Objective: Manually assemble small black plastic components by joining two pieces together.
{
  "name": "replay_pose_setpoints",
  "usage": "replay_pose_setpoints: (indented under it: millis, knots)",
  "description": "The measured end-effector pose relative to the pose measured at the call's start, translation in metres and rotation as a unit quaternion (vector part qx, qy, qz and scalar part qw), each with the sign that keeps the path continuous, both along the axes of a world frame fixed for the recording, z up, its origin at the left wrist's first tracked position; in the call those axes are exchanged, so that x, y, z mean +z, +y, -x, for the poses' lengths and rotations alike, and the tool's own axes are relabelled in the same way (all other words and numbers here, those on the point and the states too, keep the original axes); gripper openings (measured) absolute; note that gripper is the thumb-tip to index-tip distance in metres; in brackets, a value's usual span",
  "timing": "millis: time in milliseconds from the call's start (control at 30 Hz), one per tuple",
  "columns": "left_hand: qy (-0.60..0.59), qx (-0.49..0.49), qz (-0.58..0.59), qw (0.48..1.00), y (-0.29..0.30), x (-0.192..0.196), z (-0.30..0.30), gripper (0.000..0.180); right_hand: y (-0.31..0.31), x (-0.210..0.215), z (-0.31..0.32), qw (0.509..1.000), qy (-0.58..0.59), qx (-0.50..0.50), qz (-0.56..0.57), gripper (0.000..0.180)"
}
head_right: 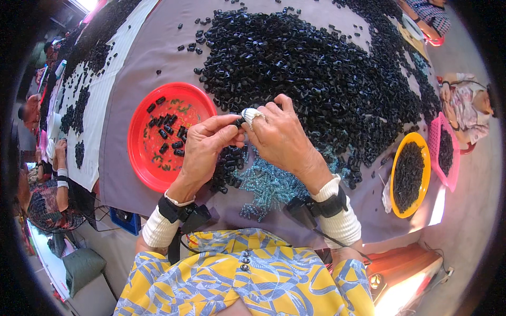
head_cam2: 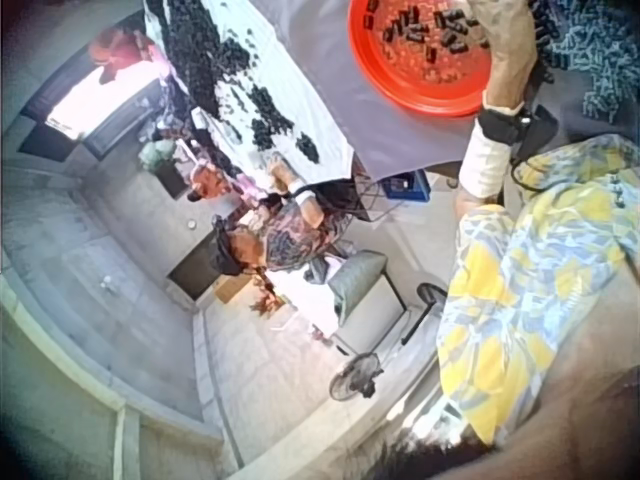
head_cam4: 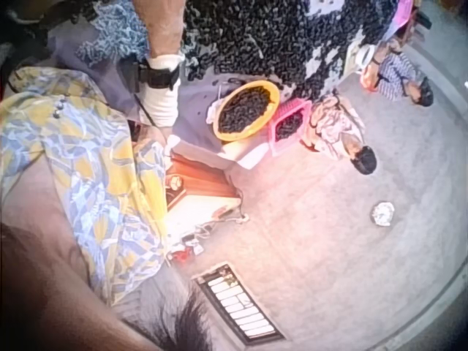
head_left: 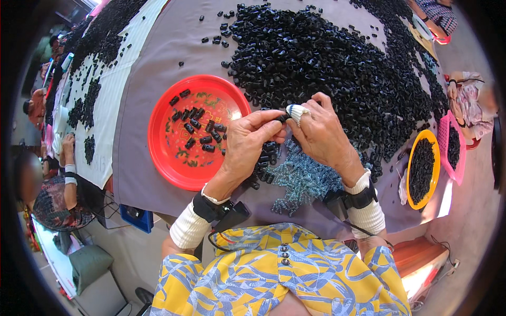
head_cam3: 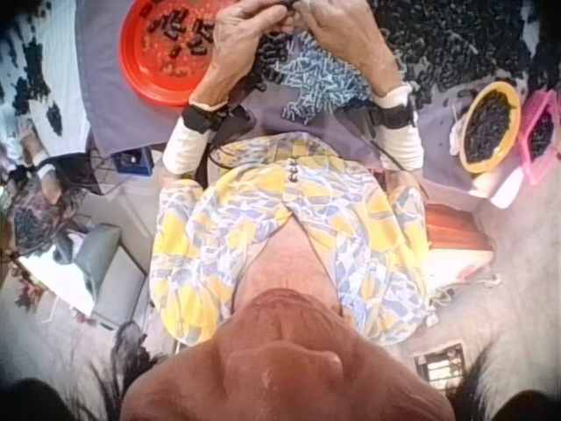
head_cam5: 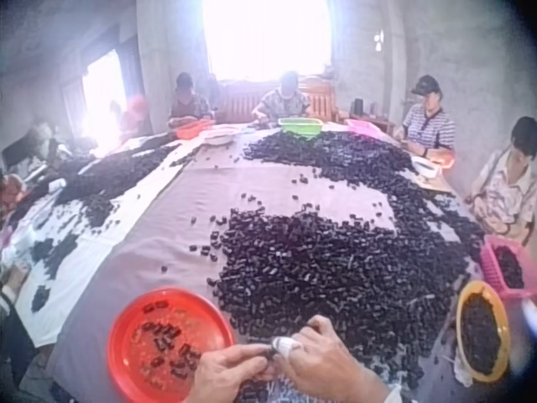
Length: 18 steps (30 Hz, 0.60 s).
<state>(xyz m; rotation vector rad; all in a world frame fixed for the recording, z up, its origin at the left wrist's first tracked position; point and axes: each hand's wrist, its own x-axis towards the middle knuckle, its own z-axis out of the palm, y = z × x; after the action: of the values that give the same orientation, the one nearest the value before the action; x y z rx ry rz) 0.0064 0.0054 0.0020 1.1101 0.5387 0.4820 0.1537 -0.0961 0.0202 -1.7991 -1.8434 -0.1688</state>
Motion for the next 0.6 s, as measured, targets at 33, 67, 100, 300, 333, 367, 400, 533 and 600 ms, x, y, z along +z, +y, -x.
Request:
replay_pose_setpoints:
  millis: [33,67,100,300,333,367,400,533,600]
  knots:
    - [0.000,0.002,0.002,1.000,0.000,0.001,0.000,0.022,0.000,0.003,0.002,1.000,-0.001,0.000,0.000,0.018]
    - [0.001,0.004,0.003,1.000,0.000,0.001,0.000,0.022,-0.001,0.007,0.004,0.999,-0.024,-0.010,0.019,0.020]
    - [0.000,0.004,0.003,1.000,-0.001,0.002,0.000,0.022,-0.001,0.009,0.005,0.998,-0.048,-0.020,0.037,0.023]
    - [0.002,0.012,0.120,0.993,-0.003,0.003,-0.007,0.024,0.002,0.009,0.010,0.996,-0.066,-0.065,0.013,0.030]
    - [-0.005,0.009,0.142,0.990,-0.004,0.002,-0.009,0.023,0.003,0.006,0.009,0.996,-0.066,-0.065,0.013,0.030]
    - [-0.011,0.006,0.164,0.986,-0.005,0.001,-0.010,0.022,0.003,0.003,0.007,0.996,-0.057,-0.062,-0.001,0.030]
    - [-0.011,0.007,0.163,0.986,-0.005,0.002,-0.010,0.022,0.004,0.002,0.005,0.997,-0.047,-0.059,-0.015,0.030]
    - [-0.030,-0.038,0.198,0.979,-0.003,0.004,-0.008,0.024,0.001,0.003,-0.002,0.999,-0.007,-0.036,-0.027,0.030]
    - [-0.022,-0.064,0.202,0.977,-0.002,0.004,-0.006,0.025,0.000,0.001,-0.003,0.999,0.016,-0.015,-0.034,0.030]
